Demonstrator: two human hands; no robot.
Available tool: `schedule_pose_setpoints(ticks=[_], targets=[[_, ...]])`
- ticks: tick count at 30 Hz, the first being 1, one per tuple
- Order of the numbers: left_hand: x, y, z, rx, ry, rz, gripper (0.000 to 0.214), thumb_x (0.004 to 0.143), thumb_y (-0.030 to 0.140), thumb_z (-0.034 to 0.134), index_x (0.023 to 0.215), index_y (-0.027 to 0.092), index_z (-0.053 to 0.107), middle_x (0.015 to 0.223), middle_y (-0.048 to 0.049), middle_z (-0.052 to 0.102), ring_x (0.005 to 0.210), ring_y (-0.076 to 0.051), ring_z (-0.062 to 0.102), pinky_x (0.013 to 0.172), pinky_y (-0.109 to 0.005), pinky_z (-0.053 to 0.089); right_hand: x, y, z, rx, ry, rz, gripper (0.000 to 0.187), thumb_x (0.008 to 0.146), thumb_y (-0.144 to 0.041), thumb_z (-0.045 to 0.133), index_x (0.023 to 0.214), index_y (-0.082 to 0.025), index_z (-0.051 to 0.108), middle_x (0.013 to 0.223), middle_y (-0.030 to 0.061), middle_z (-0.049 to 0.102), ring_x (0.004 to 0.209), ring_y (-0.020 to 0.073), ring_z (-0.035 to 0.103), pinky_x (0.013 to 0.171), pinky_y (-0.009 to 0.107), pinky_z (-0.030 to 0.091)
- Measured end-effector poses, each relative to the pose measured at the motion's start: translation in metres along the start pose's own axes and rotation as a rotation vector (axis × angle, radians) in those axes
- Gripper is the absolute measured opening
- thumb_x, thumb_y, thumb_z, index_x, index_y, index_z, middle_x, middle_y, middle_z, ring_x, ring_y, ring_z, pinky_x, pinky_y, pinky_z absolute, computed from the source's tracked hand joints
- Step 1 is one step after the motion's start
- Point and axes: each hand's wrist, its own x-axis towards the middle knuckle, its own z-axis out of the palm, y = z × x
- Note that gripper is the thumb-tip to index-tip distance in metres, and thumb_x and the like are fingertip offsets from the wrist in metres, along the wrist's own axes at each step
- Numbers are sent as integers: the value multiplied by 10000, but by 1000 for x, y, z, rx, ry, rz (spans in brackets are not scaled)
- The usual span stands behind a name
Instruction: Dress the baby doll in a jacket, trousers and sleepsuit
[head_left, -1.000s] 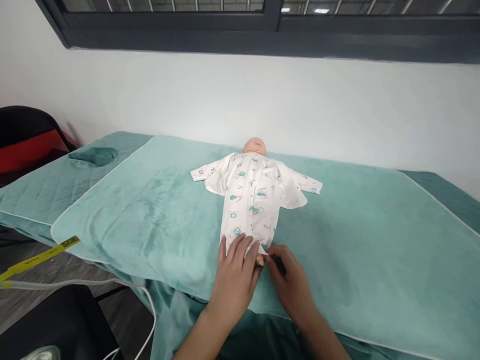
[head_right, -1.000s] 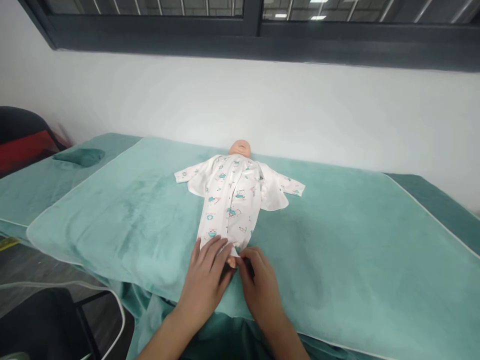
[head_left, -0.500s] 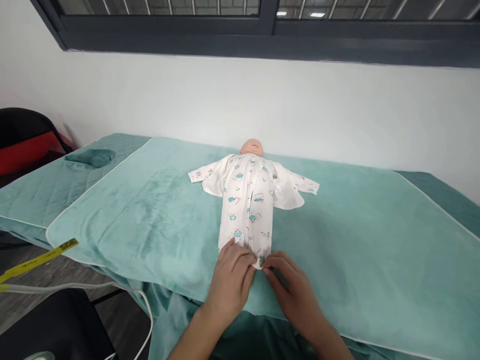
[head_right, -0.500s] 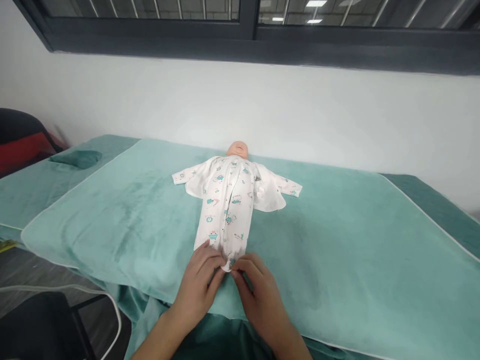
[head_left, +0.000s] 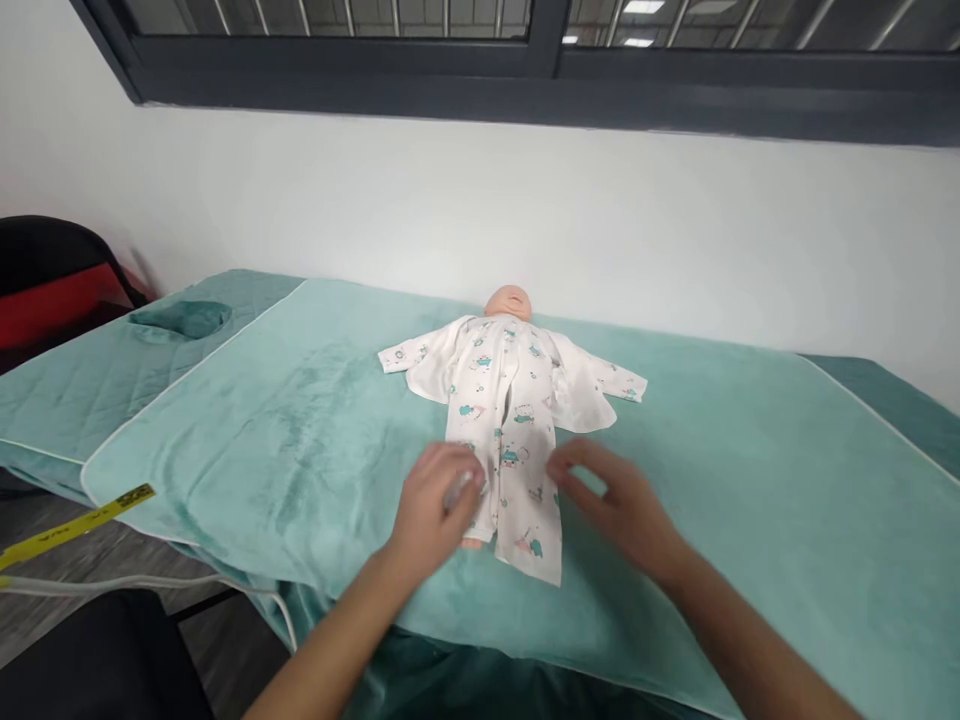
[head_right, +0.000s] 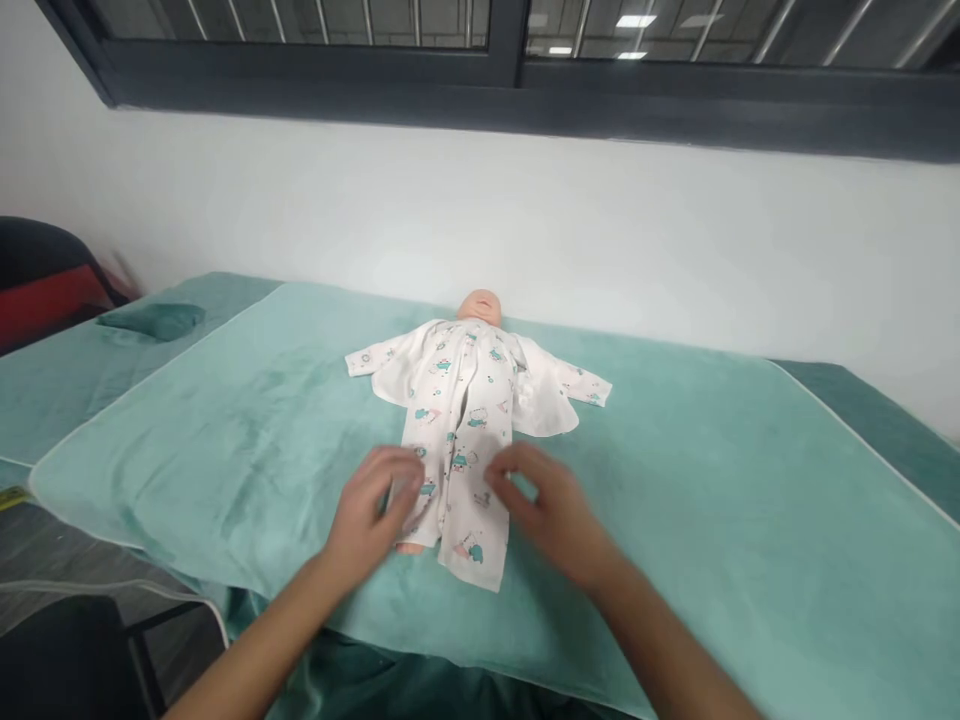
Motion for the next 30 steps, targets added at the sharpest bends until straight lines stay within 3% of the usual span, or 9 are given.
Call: schedule_pose_setpoints(ticks=[4,8,11,15,20,26,30], targets=[[65,-48,12,27,149,-281,130,923,231,524,930,204,651,968,-58,685,912,-190,632,814,-344,511,101,11,-12,-46,157,83,149,918,-339,548,929,-247,664,1023,34,705,918,207,642,835,369,515],[138,-86,24,58,192,-312,206,906,207,507,1022,188,675,1070,-85,687,1014,-206,632,896,-350,513,193,39,-13,-148,202,108,168,845,-236,588,981,-203,682,1147,77,689,1080,223,623,991,395,458],[186,-107,34,153,116,-289,225,891,192,513,1015,170,699,1089,-101,687,1042,-224,626,967,-376,483,230,64,-16,-163,178,156,168,789,-260,659,930,-173,686,1116,98,701,1066,239,631,998,417,445],[219,-130,46,210,-38,-246,205,897,262,540,924,168,720,1014,-99,688,992,-239,624,960,-399,466,239,95,-17,-12,129,181,281,737,-400,731,901,-176,690,1047,66,724,988,222,643,927,386,463],[225,-145,46,84,-122,-291,166,895,286,565,844,184,686,979,-60,667,935,-193,613,906,-351,470,236,120,-16,196,154,232,293,793,-473,667,853,-186,677,1109,67,718,968,222,621,881,376,448],[229,-142,36,-23,-209,-442,180,848,364,636,841,185,617,990,-54,677,855,-170,604,765,-307,463,235,121,-27,254,-11,241,265,814,-450,653,768,-193,611,1325,68,632,1022,233,602,831,356,440],[230,-143,37,73,-164,-426,143,894,283,552,783,198,524,872,-30,664,801,-168,577,722,-309,423,236,114,-22,113,91,211,216,827,-390,633,739,-201,575,1143,52,696,949,212,604,817,348,426]])
